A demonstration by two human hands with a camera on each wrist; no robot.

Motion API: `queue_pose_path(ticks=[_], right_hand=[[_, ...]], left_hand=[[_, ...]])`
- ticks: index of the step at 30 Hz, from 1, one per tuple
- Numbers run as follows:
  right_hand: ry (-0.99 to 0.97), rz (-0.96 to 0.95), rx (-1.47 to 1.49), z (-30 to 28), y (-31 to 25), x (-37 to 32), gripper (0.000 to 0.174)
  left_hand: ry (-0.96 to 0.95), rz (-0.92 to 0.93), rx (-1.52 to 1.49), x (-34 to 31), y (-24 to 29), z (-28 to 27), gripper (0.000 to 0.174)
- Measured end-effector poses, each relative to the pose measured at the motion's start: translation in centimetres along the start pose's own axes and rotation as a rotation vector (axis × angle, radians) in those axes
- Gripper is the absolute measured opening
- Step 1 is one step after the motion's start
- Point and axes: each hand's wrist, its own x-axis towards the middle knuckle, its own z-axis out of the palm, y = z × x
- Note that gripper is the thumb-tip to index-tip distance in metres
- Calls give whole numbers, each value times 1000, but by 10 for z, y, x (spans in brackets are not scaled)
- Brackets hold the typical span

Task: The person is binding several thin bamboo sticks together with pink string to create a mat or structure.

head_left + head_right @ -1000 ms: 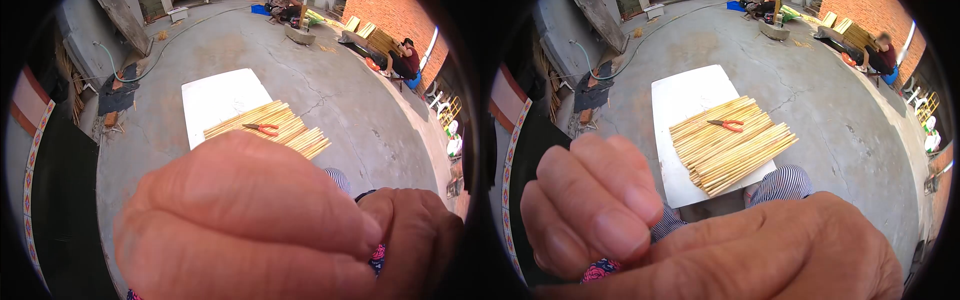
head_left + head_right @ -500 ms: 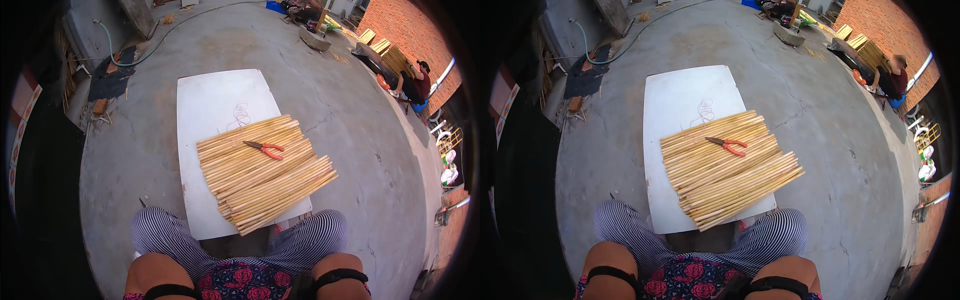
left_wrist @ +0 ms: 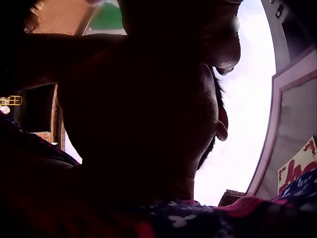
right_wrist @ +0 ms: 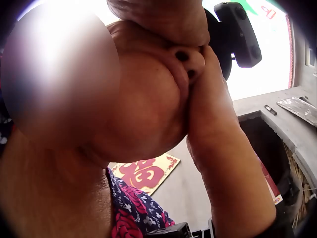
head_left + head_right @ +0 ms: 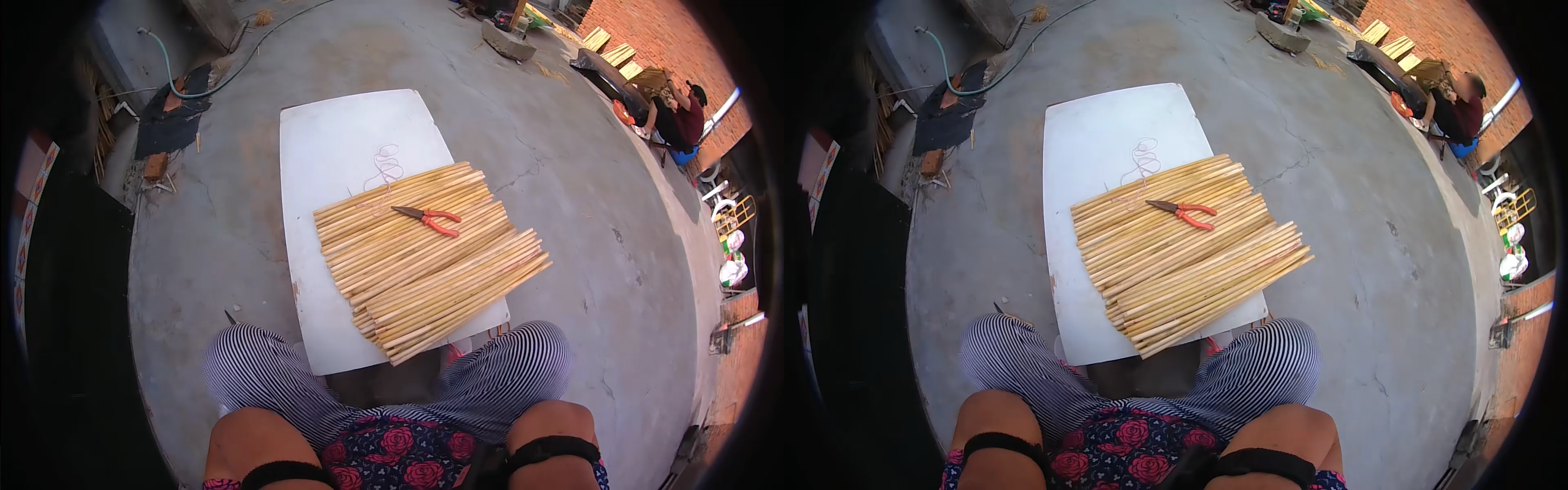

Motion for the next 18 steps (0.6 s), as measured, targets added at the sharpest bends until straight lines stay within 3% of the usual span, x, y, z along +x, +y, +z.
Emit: queue_pose_path(ticks=[18], right_hand=[[-53, -16, 31, -26, 12, 33, 28]], left_hand=[[-19, -22, -90, -35, 13, 46, 31]])
